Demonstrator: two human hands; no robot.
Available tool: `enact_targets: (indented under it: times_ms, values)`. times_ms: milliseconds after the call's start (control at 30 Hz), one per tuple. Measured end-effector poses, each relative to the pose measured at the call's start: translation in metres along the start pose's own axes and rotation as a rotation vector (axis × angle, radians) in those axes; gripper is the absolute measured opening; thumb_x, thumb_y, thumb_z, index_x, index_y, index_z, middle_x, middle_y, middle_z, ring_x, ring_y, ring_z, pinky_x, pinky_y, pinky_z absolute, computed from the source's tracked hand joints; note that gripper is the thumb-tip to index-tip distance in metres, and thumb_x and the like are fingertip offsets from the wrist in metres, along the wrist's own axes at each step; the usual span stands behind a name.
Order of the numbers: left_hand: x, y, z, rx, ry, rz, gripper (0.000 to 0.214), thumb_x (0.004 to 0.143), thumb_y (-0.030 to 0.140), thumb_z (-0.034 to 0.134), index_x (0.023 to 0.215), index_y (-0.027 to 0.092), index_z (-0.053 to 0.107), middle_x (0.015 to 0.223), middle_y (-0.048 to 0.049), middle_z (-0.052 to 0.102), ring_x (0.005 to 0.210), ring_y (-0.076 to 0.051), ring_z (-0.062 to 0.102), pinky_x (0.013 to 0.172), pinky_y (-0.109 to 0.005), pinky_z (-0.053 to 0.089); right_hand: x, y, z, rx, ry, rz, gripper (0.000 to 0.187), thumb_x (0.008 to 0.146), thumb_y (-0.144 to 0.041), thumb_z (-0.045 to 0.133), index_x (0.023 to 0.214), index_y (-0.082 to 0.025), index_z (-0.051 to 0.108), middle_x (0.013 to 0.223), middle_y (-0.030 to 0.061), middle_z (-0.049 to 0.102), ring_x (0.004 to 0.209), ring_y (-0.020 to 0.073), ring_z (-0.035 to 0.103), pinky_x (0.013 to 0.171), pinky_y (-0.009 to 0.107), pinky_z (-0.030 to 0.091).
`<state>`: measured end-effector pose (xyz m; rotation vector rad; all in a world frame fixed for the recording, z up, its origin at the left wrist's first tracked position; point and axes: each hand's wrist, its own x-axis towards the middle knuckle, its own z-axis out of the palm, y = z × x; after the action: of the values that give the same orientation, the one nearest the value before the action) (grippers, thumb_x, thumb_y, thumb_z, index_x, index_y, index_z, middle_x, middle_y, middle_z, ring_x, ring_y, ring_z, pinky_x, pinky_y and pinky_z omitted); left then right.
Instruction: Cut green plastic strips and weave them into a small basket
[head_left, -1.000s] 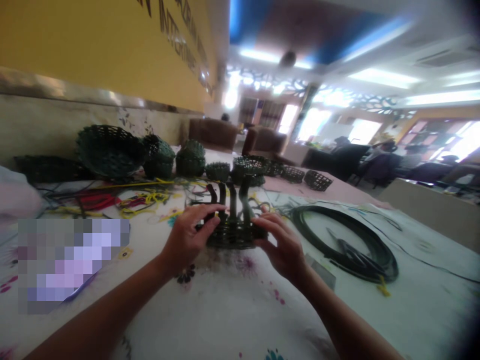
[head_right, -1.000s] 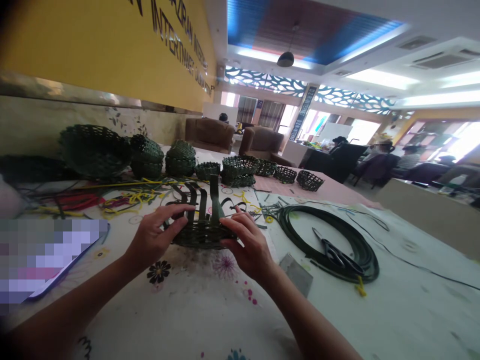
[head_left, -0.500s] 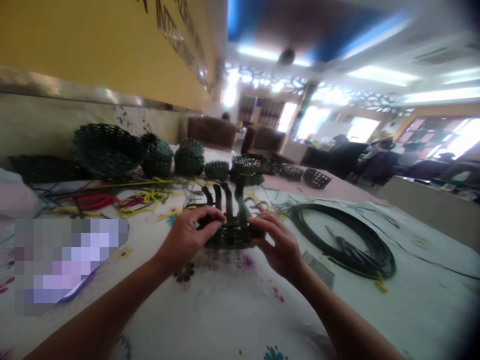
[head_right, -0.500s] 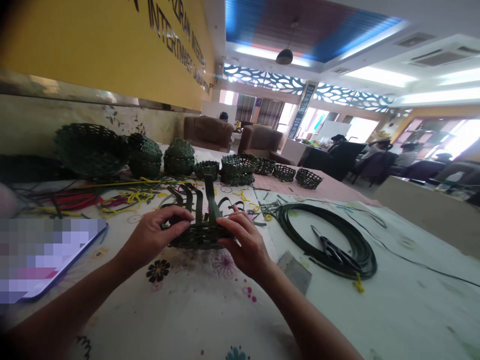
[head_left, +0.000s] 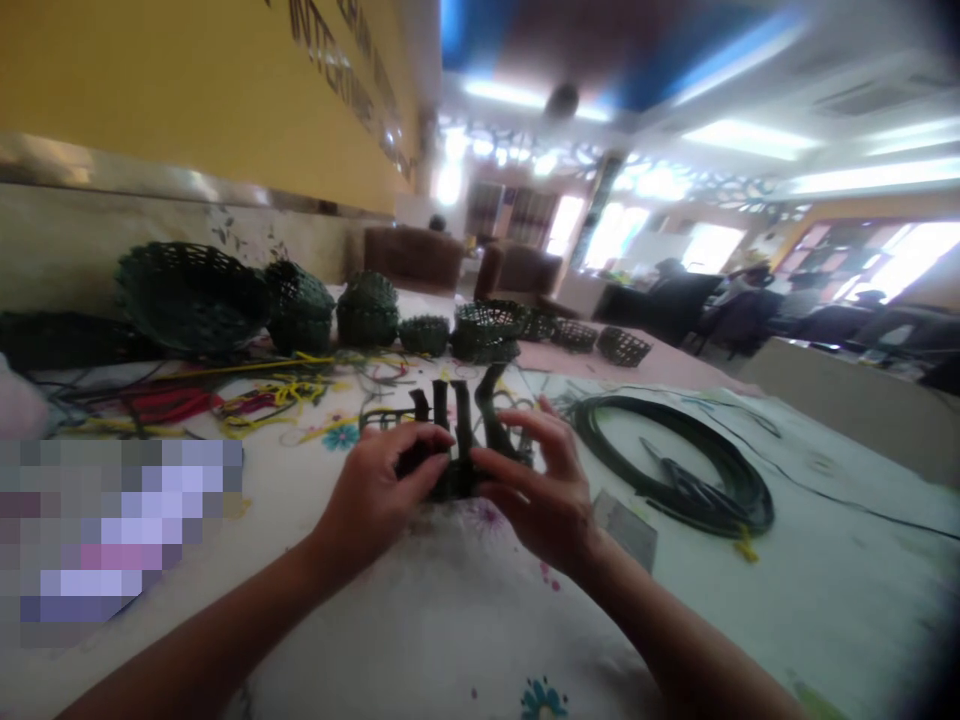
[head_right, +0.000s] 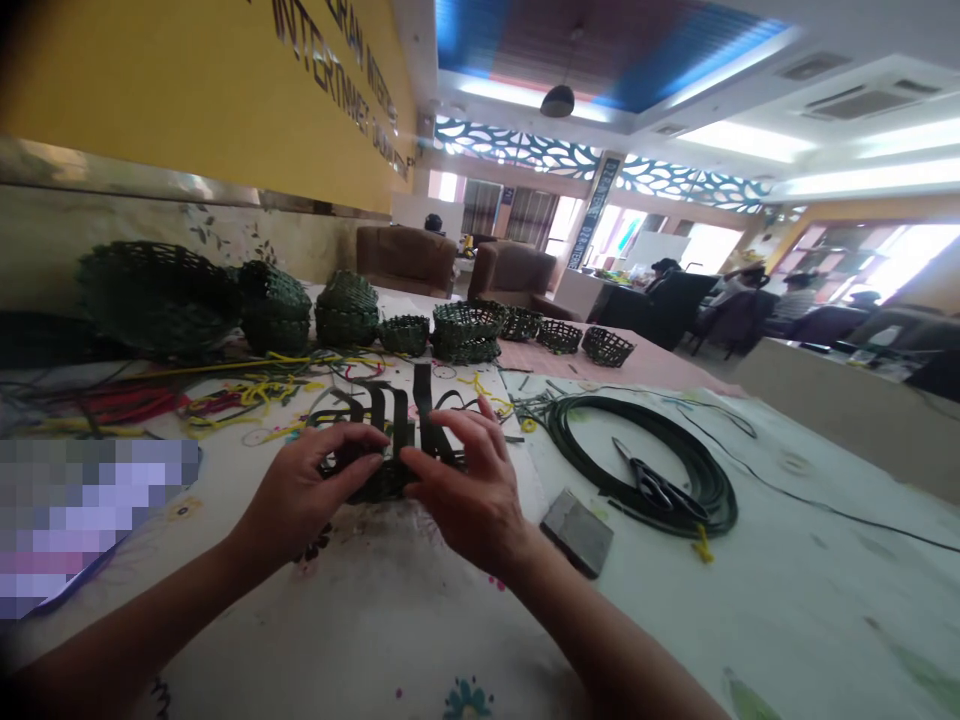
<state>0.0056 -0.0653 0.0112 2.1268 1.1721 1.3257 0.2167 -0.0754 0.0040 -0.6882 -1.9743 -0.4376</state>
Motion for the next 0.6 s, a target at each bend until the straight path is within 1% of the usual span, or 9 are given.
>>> enact_targets:
  times_ms: [33, 67, 133, 167, 233, 300, 367, 467, 600]
  values:
    - [-0.002, 0.001, 0.001, 0.015, -0.009, 0.005, 0.013, 0.086, 0.028, 0.064, 0.098, 0.027, 0.070, 0.092, 0.0018, 0.073, 0.084, -0.017, 0.064, 0.081, -0.032, 0.046, 0.000, -0.003, 0.002, -0.020, -0.009, -0.005, 0.021, 0.089, -0.022, 0.066, 0.109, -0.024, 0.068, 0.130, 0.0101, 0.049, 0.118, 0.0299, 0.052, 0.112, 0.064, 0.032]
    - [-0.003, 0.001, 0.002, 0.026, -0.018, 0.005, 0.014, 0.087, 0.028, 0.063, 0.099, 0.027, 0.069, 0.091, 0.0018, 0.073, 0.082, -0.017, 0.063, 0.080, -0.032, 0.046, 0.000, -0.006, 0.004, -0.035, -0.017, 0.001, 0.019, 0.089, -0.020, 0.065, 0.107, -0.022, 0.069, 0.130, 0.0106, 0.049, 0.118, 0.0299, 0.052, 0.110, 0.062, 0.035]
    - [-0.005, 0.000, 0.003, 0.019, -0.030, -0.014, 0.015, 0.087, 0.030, 0.063, 0.102, 0.028, 0.067, 0.092, 0.0011, 0.072, 0.082, -0.018, 0.063, 0.079, -0.032, 0.047, 0.001, -0.010, 0.007, -0.051, -0.016, 0.024, 0.019, 0.089, -0.016, 0.064, 0.106, -0.020, 0.071, 0.128, 0.0119, 0.050, 0.117, 0.0297, 0.052, 0.103, 0.055, 0.045]
    - [-0.006, -0.001, 0.005, -0.006, -0.031, -0.035, 0.018, 0.087, 0.032, 0.063, 0.104, 0.028, 0.066, 0.094, 0.0005, 0.071, 0.083, -0.018, 0.063, 0.079, -0.032, 0.048, 0.002, -0.012, 0.008, -0.055, -0.006, 0.038, 0.019, 0.088, -0.013, 0.065, 0.105, -0.020, 0.071, 0.127, 0.0122, 0.050, 0.116, 0.0294, 0.052, 0.099, 0.051, 0.049]
    - [-0.008, -0.003, 0.007, -0.084, -0.029, -0.091, 0.027, 0.086, 0.034, 0.065, 0.112, 0.028, 0.061, 0.098, -0.0013, 0.070, 0.088, -0.019, 0.065, 0.081, -0.033, 0.050, 0.003, -0.015, 0.009, -0.056, 0.013, 0.058, 0.018, 0.087, -0.011, 0.066, 0.101, -0.019, 0.072, 0.125, 0.0123, 0.052, 0.114, 0.0290, 0.052, 0.093, 0.046, 0.052]
    - [-0.009, -0.003, 0.009, -0.161, -0.027, -0.144, 0.035, 0.085, 0.034, 0.066, 0.117, 0.027, 0.056, 0.101, -0.0031, 0.070, 0.092, -0.019, 0.067, 0.083, -0.034, 0.052, 0.005, -0.018, 0.009, -0.059, 0.029, 0.081, 0.015, 0.086, -0.011, 0.066, 0.097, -0.019, 0.073, 0.122, 0.0120, 0.053, 0.111, 0.0285, 0.053, 0.090, 0.045, 0.053]
    - [-0.010, -0.002, 0.010, -0.224, -0.023, -0.185, 0.037, 0.084, 0.034, 0.068, 0.116, 0.026, 0.051, 0.100, -0.0037, 0.071, 0.091, -0.019, 0.068, 0.082, -0.034, 0.054, 0.006, -0.020, 0.008, -0.057, 0.036, 0.108, 0.012, 0.086, -0.010, 0.067, 0.092, -0.018, 0.074, 0.119, 0.0118, 0.053, 0.109, 0.0281, 0.053, 0.089, 0.044, 0.052]
    - [-0.009, 0.005, 0.009, -0.352, -0.018, -0.242, 0.040, 0.082, 0.033, 0.070, 0.112, 0.024, 0.046, 0.091, -0.0020, 0.071, 0.084, -0.018, 0.069, 0.075, -0.030, 0.056, 0.008, -0.024, 0.008, -0.048, 0.033, 0.145, 0.012, 0.085, -0.009, 0.066, 0.086, -0.018, 0.073, 0.117, 0.0105, 0.054, 0.107, 0.0270, 0.052, 0.090, 0.044, 0.051]
    - [-0.005, 0.013, 0.005, -0.496, -0.048, -0.346, 0.051, 0.079, 0.035, 0.072, 0.120, 0.022, 0.043, 0.082, 0.0001, 0.071, 0.076, -0.018, 0.070, 0.070, -0.030, 0.057, 0.009, -0.028, 0.007, -0.007, 0.027, 0.173, 0.014, 0.087, -0.009, 0.062, 0.084, -0.019, 0.071, 0.114, 0.0096, 0.055, 0.105, 0.0255, 0.051, 0.088, 0.043, 0.051]
